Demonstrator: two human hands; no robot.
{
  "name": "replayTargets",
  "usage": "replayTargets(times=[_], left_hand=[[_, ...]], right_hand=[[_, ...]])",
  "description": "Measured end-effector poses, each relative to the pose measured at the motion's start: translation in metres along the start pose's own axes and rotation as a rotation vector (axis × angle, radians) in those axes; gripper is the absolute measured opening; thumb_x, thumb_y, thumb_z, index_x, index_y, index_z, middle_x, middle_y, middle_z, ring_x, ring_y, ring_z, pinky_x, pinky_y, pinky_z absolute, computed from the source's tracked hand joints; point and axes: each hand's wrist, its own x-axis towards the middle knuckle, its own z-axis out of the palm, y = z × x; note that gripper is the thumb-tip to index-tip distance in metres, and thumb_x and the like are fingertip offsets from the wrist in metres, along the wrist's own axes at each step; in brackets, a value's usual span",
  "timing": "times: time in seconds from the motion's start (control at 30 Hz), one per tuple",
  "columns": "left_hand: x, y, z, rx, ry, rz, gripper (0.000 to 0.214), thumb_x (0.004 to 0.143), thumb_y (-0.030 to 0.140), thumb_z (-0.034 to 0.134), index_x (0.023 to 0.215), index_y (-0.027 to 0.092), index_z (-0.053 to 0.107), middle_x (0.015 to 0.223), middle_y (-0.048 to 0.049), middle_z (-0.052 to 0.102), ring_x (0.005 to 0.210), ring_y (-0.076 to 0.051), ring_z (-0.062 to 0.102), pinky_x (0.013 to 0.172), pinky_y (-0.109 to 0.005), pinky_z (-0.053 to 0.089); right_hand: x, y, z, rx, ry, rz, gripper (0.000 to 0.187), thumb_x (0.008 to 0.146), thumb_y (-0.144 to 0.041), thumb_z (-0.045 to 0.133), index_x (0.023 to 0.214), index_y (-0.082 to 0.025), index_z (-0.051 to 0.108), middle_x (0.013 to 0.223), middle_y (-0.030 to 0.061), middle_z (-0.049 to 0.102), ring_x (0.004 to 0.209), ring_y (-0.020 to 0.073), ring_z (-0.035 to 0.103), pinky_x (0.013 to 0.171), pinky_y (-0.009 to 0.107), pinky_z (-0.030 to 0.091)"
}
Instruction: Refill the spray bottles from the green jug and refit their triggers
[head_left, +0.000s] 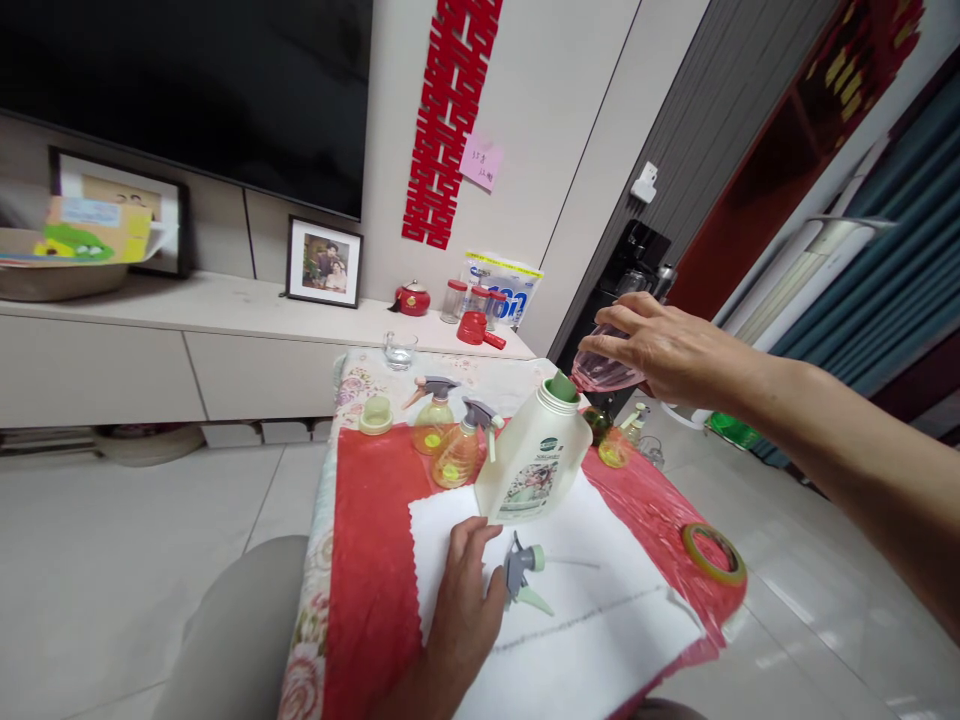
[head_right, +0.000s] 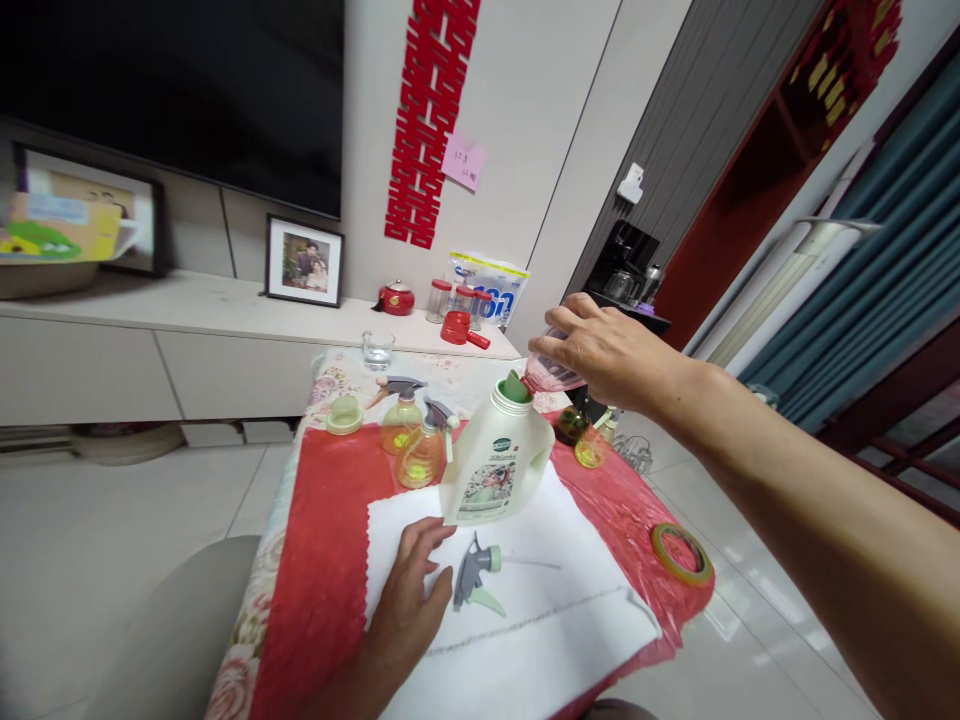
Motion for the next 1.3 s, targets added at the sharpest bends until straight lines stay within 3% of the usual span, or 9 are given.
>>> replayTargets(times=[0.37,0.6,0.73,0.83,0.97,1.03,1.1,1.2,1.3], left_hand=[[-0.001,-0.001,-0.004,-0.006,-0.030,-0.005,0.043,0.080,0.014,0.050,0.119,0.026,0.062,0.134,-0.0096,0.052,0.125,-0.028,0.056,0.103,-0.050,0.052],[0.003,-0.003,-0.005,-0.019,-0.021,0.000,0.045,0.078,0.011,0.051,0.120,0.026,0.061,0.133,-0.0101,0.053,0.124,-0.029,0.057,0.096,-0.048,0.056],[0.002,0.020,-0.009,-0.080,-0.006,-0.018,0.037,0.080,0.016,0.052,0.116,0.023,0.061,0.126,-0.0105,0.056,0.119,-0.027,0.059,0.088,-0.042,0.058],[-0.004,0.046,-0.014,-0.190,-0.079,-0.039,0.041,0.082,0.027,0.061,0.123,0.023,0.058,0.129,-0.0110,0.056,0.118,-0.028,0.059,0.092,-0.044,0.056],[-0.013,0.069,-0.018,-0.581,-0.342,-0.146,0.085,0.075,0.044,0.078,0.145,0.024,0.036,0.143,-0.0165,0.051,0.125,-0.033,0.059,0.096,-0.047,0.056],[-0.014,0.072,-0.023,-0.735,-0.341,-0.245,0.092,0.070,0.046,0.083,0.144,0.023,0.034,0.138,-0.0176,0.057,0.118,-0.033,0.063,0.094,-0.046,0.058],[-0.013,0.072,-0.032,-0.705,-0.278,-0.337,0.086,0.067,0.045,0.085,0.138,0.022,0.042,0.130,-0.0153,0.063,0.113,-0.032,0.066,0.090,-0.044,0.059],[-0.011,0.069,-0.050,-0.494,-0.165,-0.386,0.082,0.062,0.041,0.084,0.133,0.022,0.049,0.119,-0.0106,0.067,0.104,-0.028,0.068,0.086,-0.040,0.058],[-0.010,0.066,-0.065,-0.346,-0.056,-0.410,0.082,0.061,0.039,0.081,0.135,0.022,0.049,0.118,-0.0105,0.066,0.103,-0.027,0.066,0.082,-0.037,0.057]], right_hand=[[-0.007,-0.004,0.008,0.098,-0.016,0.115,0.063,0.077,-0.007,0.056,0.135,-0.032,0.054,0.134,0.0102,0.053,0.118,0.0313,0.046,0.076,0.035,0.046],[-0.067,-0.024,0.053,0.787,0.115,0.507,0.073,0.068,-0.028,0.076,0.138,-0.030,0.053,0.132,0.0096,0.059,0.113,0.0315,0.057,0.093,0.053,0.050],[-0.101,-0.086,0.072,1.462,0.211,0.810,0.088,0.068,-0.035,0.084,0.146,-0.036,0.044,0.149,0.0081,0.050,0.128,0.0310,0.055,0.095,0.049,0.055],[-0.104,-0.162,0.071,1.857,0.191,0.836,0.090,0.068,-0.034,0.086,0.147,-0.037,0.042,0.156,0.0071,0.042,0.134,0.0289,0.051,0.103,0.048,0.051],[-0.090,-0.248,0.062,2.111,0.181,0.762,0.093,0.067,-0.038,0.086,0.149,-0.032,0.042,0.156,0.0092,0.042,0.139,0.0293,0.046,0.115,0.049,0.040],[-0.087,-0.266,0.063,2.104,0.087,0.687,0.101,0.070,-0.038,0.085,0.156,-0.034,0.031,0.160,0.0084,0.035,0.145,0.0286,0.038,0.118,0.049,0.037],[-0.087,-0.267,0.070,2.024,0.018,0.558,0.089,0.080,-0.039,0.077,0.156,-0.035,0.031,0.161,0.0069,0.034,0.146,0.0272,0.036,0.118,0.048,0.035],[-0.085,-0.258,0.092,1.618,0.018,0.484,0.045,0.096,-0.028,0.050,0.142,-0.028,0.053,0.147,0.0084,0.052,0.135,0.0246,0.048,0.113,0.047,0.041],[-0.073,-0.263,0.112,1.268,-0.027,0.496,0.045,0.085,-0.007,0.045,0.125,-0.020,0.063,0.125,0.0114,0.065,0.115,0.0263,0.055,0.098,0.046,0.048]])
